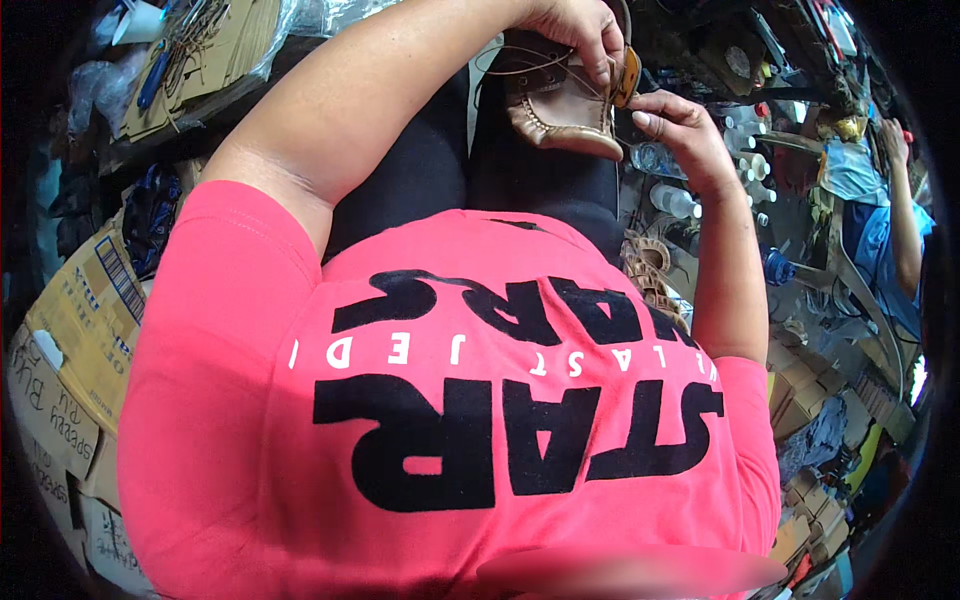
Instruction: The recorder is hand-stitching a leather shoe upper using a needle and thread.
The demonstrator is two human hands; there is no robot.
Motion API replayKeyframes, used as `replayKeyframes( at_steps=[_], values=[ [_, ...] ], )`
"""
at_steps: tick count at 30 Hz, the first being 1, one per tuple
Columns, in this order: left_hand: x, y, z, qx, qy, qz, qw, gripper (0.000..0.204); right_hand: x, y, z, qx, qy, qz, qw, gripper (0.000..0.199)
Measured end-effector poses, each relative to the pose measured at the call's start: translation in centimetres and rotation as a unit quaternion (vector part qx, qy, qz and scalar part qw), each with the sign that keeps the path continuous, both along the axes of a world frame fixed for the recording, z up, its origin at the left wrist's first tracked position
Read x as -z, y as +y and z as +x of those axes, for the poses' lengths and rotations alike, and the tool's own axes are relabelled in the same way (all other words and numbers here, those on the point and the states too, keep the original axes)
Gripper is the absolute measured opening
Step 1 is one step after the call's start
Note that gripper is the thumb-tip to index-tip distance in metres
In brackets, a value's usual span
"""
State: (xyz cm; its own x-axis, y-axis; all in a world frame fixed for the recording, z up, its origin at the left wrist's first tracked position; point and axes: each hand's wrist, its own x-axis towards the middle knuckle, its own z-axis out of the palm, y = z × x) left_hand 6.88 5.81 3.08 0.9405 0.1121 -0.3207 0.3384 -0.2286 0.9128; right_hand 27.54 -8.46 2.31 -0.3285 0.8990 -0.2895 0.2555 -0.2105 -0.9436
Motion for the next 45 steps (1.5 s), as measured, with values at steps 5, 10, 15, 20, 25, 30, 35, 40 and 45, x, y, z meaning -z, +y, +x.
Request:
replayKeyframes(
  at_steps=[5, 10, 15, 20, 25, 30, 35, 40, 45],
  values=[
    [0.3, 0.1, 0.2, -0.004, 0.005, -0.036, 0.999, 0.016, 0.9, -0.8, -0.3, 0.037, 0.033, 0.009, 0.999, 0.025],
    [0.0, 0.2, 0.2, 0.010, -0.012, -0.045, 0.999, 0.011, 1.3, 0.3, -0.3, 0.018, 0.054, -0.015, 0.998, 0.021],
    [-0.5, -0.6, 0.0, -0.044, 0.011, -0.066, 0.997, 0.012, 2.8, -0.2, 0.4, 0.039, 0.162, -0.073, 0.983, 0.021],
    [0.3, -0.5, 0.0, -0.035, -0.017, -0.092, 0.995, 0.014, 2.7, 0.0, 0.7, 0.025, 0.130, -0.028, 0.991, 0.020],
    [0.4, -0.8, -0.1, -0.027, -0.036, -0.088, 0.995, 0.015, 1.5, 0.3, 0.7, -0.006, 0.031, 0.014, 0.999, 0.021],
    [0.3, -0.8, -0.3, -0.015, -0.050, -0.121, 0.991, 0.017, -0.5, 0.1, 0.1, -0.010, -0.072, 0.066, 0.995, 0.021],
    [0.4, -0.9, -0.5, -0.013, -0.081, -0.157, 0.984, 0.018, -2.0, -0.4, -0.7, -0.007, -0.134, 0.093, 0.987, 0.020],
    [0.2, -0.9, -0.5, -0.008, -0.035, -0.134, 0.990, 0.022, -1.6, -0.1, -0.6, -0.016, -0.130, 0.129, 0.983, 0.018],
    [0.1, -1.4, -0.5, -0.032, -0.022, -0.092, 0.995, 0.021, -1.6, 0.8, -0.2, -0.038, -0.125, 0.121, 0.984, 0.018]
  ],
)
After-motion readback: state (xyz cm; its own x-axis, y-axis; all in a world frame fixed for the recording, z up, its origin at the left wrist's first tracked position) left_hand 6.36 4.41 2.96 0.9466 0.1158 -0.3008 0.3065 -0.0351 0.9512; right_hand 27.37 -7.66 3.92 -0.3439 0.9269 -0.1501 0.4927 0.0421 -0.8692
